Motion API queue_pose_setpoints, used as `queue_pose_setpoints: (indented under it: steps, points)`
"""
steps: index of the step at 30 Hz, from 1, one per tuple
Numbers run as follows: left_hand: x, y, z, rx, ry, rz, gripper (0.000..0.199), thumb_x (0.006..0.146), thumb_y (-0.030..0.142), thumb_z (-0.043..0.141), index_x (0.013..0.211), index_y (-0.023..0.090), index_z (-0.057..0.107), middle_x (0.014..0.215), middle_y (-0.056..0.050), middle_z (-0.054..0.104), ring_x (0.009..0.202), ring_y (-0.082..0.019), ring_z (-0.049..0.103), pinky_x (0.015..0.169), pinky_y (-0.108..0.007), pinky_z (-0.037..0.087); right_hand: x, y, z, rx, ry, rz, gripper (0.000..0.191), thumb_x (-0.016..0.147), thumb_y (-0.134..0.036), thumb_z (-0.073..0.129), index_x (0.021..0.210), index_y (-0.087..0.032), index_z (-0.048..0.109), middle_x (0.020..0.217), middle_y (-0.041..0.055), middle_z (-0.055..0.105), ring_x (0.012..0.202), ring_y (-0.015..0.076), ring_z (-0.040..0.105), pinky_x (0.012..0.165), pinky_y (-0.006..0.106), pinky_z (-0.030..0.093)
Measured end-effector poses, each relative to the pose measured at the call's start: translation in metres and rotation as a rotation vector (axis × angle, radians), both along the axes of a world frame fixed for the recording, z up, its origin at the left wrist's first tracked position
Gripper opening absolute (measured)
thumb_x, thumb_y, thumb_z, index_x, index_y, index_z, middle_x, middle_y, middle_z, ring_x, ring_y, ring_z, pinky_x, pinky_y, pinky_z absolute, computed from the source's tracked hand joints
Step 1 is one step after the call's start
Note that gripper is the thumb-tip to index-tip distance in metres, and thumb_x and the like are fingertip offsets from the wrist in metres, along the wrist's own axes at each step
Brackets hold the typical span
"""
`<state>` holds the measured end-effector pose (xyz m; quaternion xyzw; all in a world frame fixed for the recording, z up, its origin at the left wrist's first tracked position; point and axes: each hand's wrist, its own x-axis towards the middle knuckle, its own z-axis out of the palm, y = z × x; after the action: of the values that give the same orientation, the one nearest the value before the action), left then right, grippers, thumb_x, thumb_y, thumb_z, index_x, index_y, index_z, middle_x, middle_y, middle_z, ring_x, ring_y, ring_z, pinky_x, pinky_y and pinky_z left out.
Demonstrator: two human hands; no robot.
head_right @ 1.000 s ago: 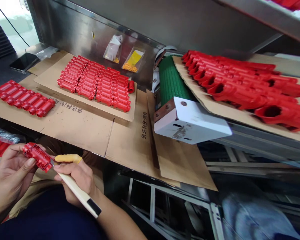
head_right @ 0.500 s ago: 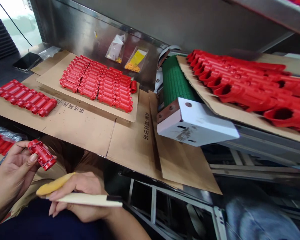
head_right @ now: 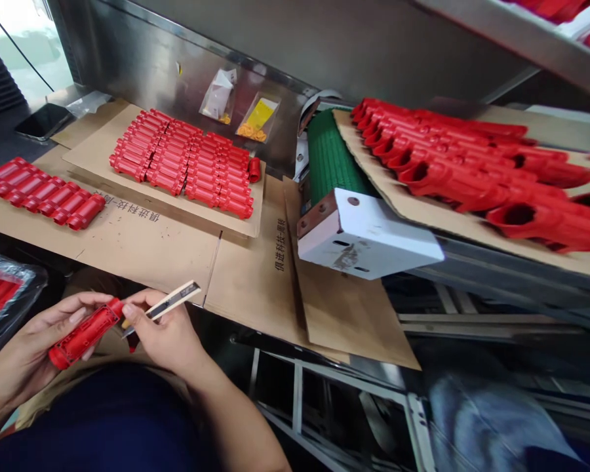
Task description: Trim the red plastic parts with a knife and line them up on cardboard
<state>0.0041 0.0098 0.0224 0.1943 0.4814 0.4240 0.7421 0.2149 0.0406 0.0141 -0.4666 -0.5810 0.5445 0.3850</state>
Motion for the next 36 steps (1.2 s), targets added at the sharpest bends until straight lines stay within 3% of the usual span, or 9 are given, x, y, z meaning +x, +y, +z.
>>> queue_pose_setpoints:
  steps: [3, 5, 8, 10, 12, 14, 20, 28, 36]
  points:
    - [-0.004, -0.001, -0.008, 0.108, -0.026, -0.019, 0.069, 0.076, 0.071, 0.088, 0.119, 0.017, 0.088, 0.121, -0.023, 0.081, 0.071, -0.020, 0.069, 0.067, -0.032, 0.065, -0.003, -0.002, -0.005, -0.292, 0.157, 0.081, 0.041, 0.094, -0.056, 0.079, 0.085, -0.018, 0.069, 0.065, -0.0023, 0.070, 0.044, 0.0075, 0.056, 0.042, 0.017, 0.046]
    - [-0.002, -0.002, -0.010, 0.207, 0.030, 0.059, 0.074, 0.063, 0.067, 0.098, 0.119, 0.020, 0.088, 0.127, -0.021, 0.080, 0.074, -0.020, 0.069, 0.072, -0.031, 0.065, -0.005, -0.008, -0.008, -0.297, 0.153, 0.074, 0.039, 0.097, -0.055, 0.076, 0.087, -0.018, 0.068, 0.062, -0.0032, 0.069, 0.043, 0.0086, 0.057, 0.042, 0.018, 0.048]
    - [0.001, -0.001, -0.010, 0.269, 0.174, 0.200, 0.046, 0.063, 0.034, 0.106, 0.104, 0.023, 0.088, 0.115, -0.013, 0.084, 0.078, -0.017, 0.072, 0.071, -0.023, 0.063, -0.005, -0.019, -0.007, 0.092, -0.052, -0.002, 0.020, 0.102, -0.037, 0.072, 0.095, -0.019, 0.073, 0.081, 0.0049, 0.078, 0.068, 0.0161, 0.075, 0.063, 0.027, 0.066]
    - [0.001, 0.002, -0.010, 0.282, 0.171, 0.238, 0.032, 0.069, 0.031, 0.103, 0.095, 0.021, 0.088, 0.104, -0.012, 0.084, 0.069, -0.014, 0.069, 0.061, -0.019, 0.060, -0.003, -0.024, -0.005, 0.439, -0.175, -0.074, 0.009, 0.103, -0.022, 0.071, 0.107, -0.018, 0.077, 0.107, 0.0132, 0.082, 0.095, 0.0220, 0.081, 0.085, 0.034, 0.070]
    - [0.000, 0.004, -0.011, 0.287, 0.125, 0.245, 0.030, 0.072, 0.033, 0.101, 0.096, 0.020, 0.088, 0.099, -0.012, 0.084, 0.060, -0.012, 0.064, 0.054, -0.019, 0.058, 0.000, -0.025, -0.003, 0.643, -0.163, -0.094, 0.024, 0.102, -0.012, 0.068, 0.125, -0.017, 0.075, 0.121, 0.0157, 0.081, 0.112, 0.0245, 0.080, 0.097, 0.037, 0.069]
    - [-0.002, 0.004, -0.013, 0.279, 0.099, 0.243, 0.030, 0.074, 0.031, 0.099, 0.099, 0.020, 0.087, 0.101, -0.012, 0.084, 0.063, -0.013, 0.066, 0.056, -0.021, 0.061, 0.001, -0.026, -0.003, 0.712, -0.101, -0.059, 0.032, 0.103, -0.011, 0.069, 0.134, -0.018, 0.073, 0.123, 0.0138, 0.082, 0.116, 0.0243, 0.080, 0.098, 0.036, 0.070]
    - [-0.006, 0.000, -0.018, 0.327, 0.095, 0.194, 0.027, 0.082, 0.023, 0.094, 0.107, 0.023, 0.085, 0.114, -0.011, 0.081, 0.081, -0.018, 0.074, 0.065, -0.022, 0.063, -0.007, -0.024, -0.009, 0.722, 0.005, -0.073, 0.029, 0.099, -0.014, 0.078, 0.127, -0.022, 0.080, 0.123, 0.0122, 0.082, 0.096, 0.0216, 0.080, 0.085, 0.037, 0.072]
    - [0.001, -0.001, -0.006, 0.325, 0.142, 0.194, 0.024, 0.081, 0.030, 0.095, 0.101, 0.021, 0.085, 0.110, -0.009, 0.076, 0.079, -0.016, 0.067, 0.063, -0.020, 0.060, -0.012, -0.017, -0.010, 0.797, 0.031, -0.040, 0.026, 0.104, -0.013, 0.072, 0.130, -0.017, 0.076, 0.114, 0.0134, 0.084, 0.100, 0.0240, 0.081, 0.085, 0.040, 0.070]
    - [0.004, -0.003, -0.003, 0.257, 0.127, 0.207, 0.027, 0.077, 0.033, 0.097, 0.099, 0.021, 0.085, 0.111, -0.009, 0.075, 0.080, -0.016, 0.067, 0.062, -0.021, 0.058, -0.010, -0.020, -0.009, 0.708, 0.049, -0.035, 0.025, 0.102, -0.010, 0.073, 0.126, -0.016, 0.078, 0.115, 0.0134, 0.084, 0.104, 0.0220, 0.080, 0.089, 0.036, 0.070]
